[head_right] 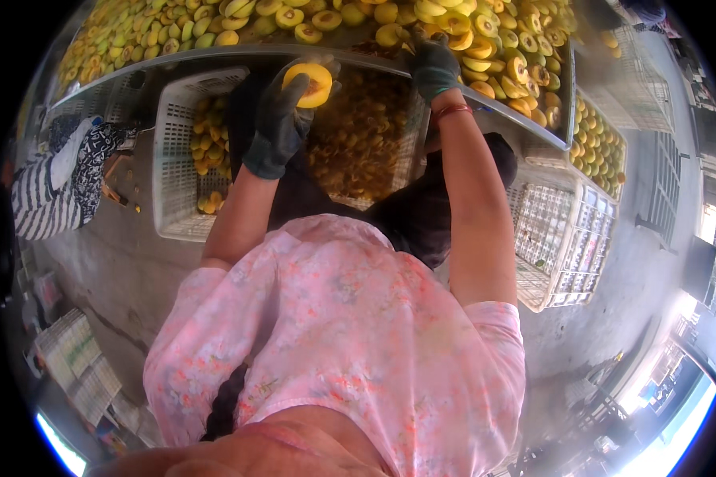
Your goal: The person is halving mangoes and removing the pits using a knife.
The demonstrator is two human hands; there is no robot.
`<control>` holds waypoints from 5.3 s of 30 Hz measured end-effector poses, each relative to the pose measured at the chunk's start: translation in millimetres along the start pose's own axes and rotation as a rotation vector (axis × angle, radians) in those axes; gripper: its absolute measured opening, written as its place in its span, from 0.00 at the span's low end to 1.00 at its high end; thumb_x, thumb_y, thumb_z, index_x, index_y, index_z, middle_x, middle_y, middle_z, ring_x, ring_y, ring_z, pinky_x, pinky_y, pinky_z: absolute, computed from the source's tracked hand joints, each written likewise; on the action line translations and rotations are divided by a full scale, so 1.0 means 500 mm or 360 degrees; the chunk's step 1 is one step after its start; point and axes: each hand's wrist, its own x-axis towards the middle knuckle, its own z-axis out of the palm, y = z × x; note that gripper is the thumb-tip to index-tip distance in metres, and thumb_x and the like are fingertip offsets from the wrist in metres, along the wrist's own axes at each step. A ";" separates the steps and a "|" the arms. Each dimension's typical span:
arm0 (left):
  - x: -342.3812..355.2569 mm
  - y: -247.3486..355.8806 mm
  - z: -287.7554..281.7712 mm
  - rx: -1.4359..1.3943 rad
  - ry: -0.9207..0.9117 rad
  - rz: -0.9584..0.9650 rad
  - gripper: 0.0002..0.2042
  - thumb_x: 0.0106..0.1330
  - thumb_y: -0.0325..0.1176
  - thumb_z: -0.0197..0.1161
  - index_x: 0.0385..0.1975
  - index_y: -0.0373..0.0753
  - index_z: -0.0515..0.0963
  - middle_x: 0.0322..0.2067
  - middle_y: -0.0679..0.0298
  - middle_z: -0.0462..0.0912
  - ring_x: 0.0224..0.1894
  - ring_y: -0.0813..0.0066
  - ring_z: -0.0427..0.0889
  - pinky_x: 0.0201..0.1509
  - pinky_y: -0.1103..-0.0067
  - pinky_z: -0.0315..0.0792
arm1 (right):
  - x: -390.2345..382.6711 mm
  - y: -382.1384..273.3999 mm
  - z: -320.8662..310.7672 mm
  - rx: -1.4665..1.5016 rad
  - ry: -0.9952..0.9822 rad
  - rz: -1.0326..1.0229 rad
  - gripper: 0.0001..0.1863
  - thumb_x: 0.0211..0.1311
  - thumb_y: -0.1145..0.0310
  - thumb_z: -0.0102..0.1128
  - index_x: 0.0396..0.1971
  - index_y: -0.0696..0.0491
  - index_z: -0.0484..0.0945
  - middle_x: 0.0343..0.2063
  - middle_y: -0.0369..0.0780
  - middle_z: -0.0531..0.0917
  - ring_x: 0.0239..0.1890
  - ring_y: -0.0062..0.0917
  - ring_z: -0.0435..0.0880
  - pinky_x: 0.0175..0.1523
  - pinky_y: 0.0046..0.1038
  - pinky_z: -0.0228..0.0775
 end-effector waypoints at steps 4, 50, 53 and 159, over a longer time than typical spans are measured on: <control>-0.004 0.003 -0.015 0.0049 0.0028 0.0055 0.16 0.66 0.34 0.50 0.49 0.31 0.68 0.47 0.53 0.74 0.49 0.66 0.74 0.54 0.73 0.69 | -0.033 -0.044 -0.025 0.0500 0.0018 0.0197 0.19 0.56 0.53 0.55 0.41 0.51 0.72 0.33 0.45 0.79 0.35 0.40 0.78 0.38 0.36 0.71; -0.041 -0.047 0.042 0.1231 -0.0194 0.0847 0.25 0.68 0.51 0.42 0.48 0.33 0.68 0.45 0.54 0.74 0.41 0.67 0.77 0.46 0.73 0.72 | -0.291 -0.265 -0.009 0.3349 -0.0575 0.0311 0.09 0.60 0.71 0.48 0.40 0.53 0.73 0.35 0.35 0.78 0.37 0.19 0.75 0.42 0.23 0.70; -0.056 -0.056 0.059 0.1144 -0.0248 0.0738 0.25 0.68 0.53 0.39 0.48 0.35 0.67 0.45 0.56 0.72 0.41 0.68 0.77 0.45 0.75 0.72 | -0.295 -0.265 -0.103 0.2453 -0.0571 0.0421 0.11 0.57 0.78 0.50 0.41 0.56 0.73 0.34 0.33 0.78 0.36 0.15 0.71 0.43 0.21 0.67; -0.095 -0.008 0.081 0.1374 -0.0097 0.0901 0.16 0.65 0.37 0.52 0.47 0.34 0.65 0.46 0.56 0.73 0.46 0.69 0.73 0.52 0.76 0.67 | -0.325 -0.280 -0.142 0.1648 0.0115 0.0273 0.06 0.56 0.72 0.54 0.33 0.55 0.70 0.23 0.35 0.76 0.25 0.15 0.73 0.29 0.22 0.66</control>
